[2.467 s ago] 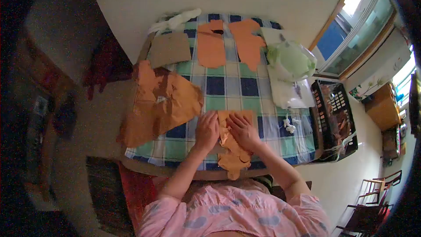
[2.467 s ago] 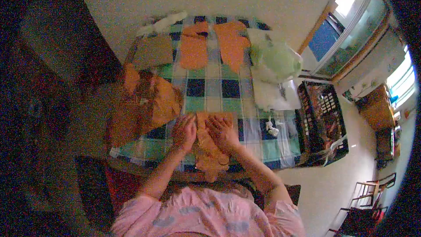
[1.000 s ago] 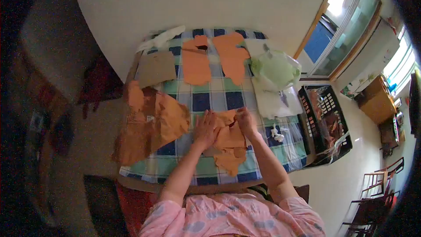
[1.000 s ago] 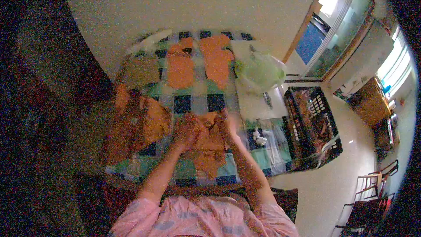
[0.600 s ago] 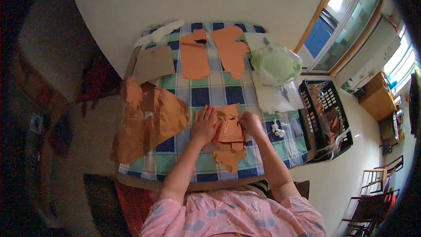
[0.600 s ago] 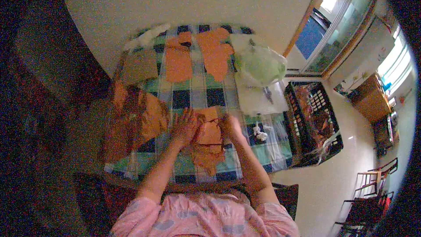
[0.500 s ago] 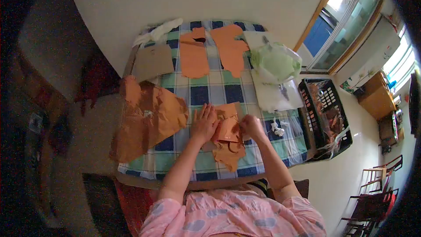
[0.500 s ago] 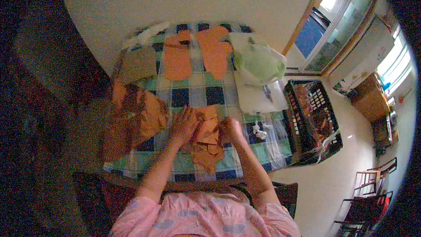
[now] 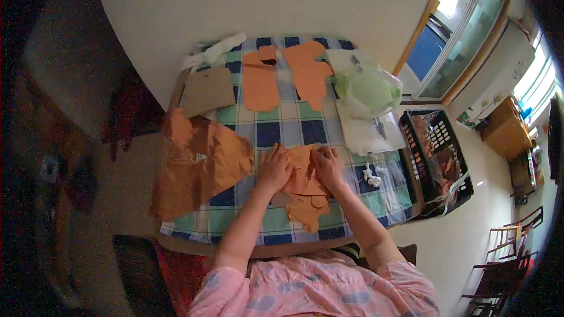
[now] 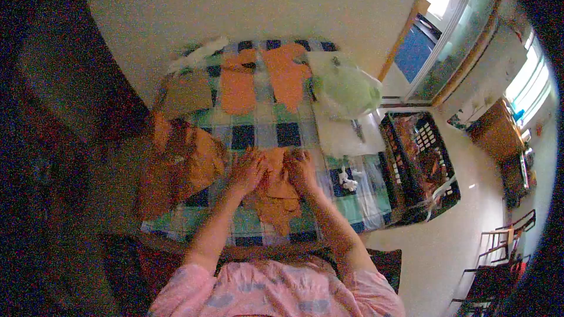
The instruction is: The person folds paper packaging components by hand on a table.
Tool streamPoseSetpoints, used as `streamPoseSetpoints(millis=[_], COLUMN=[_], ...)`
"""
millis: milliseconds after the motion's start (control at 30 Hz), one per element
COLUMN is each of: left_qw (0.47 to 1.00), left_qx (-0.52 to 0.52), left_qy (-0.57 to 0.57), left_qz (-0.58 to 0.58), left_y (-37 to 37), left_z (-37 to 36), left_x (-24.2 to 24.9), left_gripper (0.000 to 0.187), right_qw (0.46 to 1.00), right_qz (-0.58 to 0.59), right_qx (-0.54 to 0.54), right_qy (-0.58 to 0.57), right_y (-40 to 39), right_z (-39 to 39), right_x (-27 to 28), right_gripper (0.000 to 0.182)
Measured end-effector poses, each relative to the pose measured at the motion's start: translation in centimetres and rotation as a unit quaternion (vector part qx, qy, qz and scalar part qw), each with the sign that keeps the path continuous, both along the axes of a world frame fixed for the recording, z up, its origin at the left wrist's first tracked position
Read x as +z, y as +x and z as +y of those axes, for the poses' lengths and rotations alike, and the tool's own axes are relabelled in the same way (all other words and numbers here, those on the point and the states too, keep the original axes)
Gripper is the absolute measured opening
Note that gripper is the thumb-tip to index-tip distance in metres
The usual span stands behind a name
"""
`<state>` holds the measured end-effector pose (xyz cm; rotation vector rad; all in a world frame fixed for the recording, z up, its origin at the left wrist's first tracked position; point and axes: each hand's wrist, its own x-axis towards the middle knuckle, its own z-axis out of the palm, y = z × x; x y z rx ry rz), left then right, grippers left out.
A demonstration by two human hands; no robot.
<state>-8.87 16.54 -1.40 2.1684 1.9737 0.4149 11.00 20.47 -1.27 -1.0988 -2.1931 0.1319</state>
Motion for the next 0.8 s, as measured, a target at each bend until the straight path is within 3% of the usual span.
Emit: streamPoseSetpoints(millis=[133,233,300,400,500,600,700,800], left_qw=[0.999,0.993,0.996,0.998,0.996,0.995,0.996,0.996], left_qx=[-0.038,-0.065,-0.062,-0.064,-0.072,-0.067,-0.062,-0.061], left_qy=[0.014,0.102,0.059,0.028,0.052,0.075,0.061,0.061], left_qz=[0.026,-0.012,-0.001,0.002,-0.001,-0.003,-0.006,-0.032], left_y=[3.2,5.2,5.2,4.9,5.0,5.1,5.1,5.2], left_z=[1.2,1.8,1.5,0.9,0.9,0.7,0.8,1.2], left_x=[2.2,-2.3,-1.8,-0.5,-1.0,-1.2,-1.1,-1.3], left_gripper=[0.048,0.046,0.047,0.049,0.049,0.049,0.05,0.052], right_qw=[1.0,1.0,0.996,0.962,0.96,0.932,0.921,0.926], right_qz=[-0.022,-0.017,0.01,0.038,0.063,0.12,0.09,0.123], right_qx=[0.005,-0.021,-0.071,-0.121,-0.108,-0.098,-0.087,-0.064], right_qy=[-0.003,-0.012,-0.043,-0.24,-0.249,-0.328,-0.368,-0.351], right_y=[0.1,0.6,0.9,1.4,2.2,3.0,3.2,3.5], right_z=[0.2,0.1,0.3,-2.4,-2.0,-1.0,-0.5,0.1], right_x=[-0.3,-0.7,-2.2,0.2,-0.7,-1.2,-1.5,-3.7], right_gripper=[0.023,0.02,0.021,0.028,0.033,0.033,0.036,0.037])
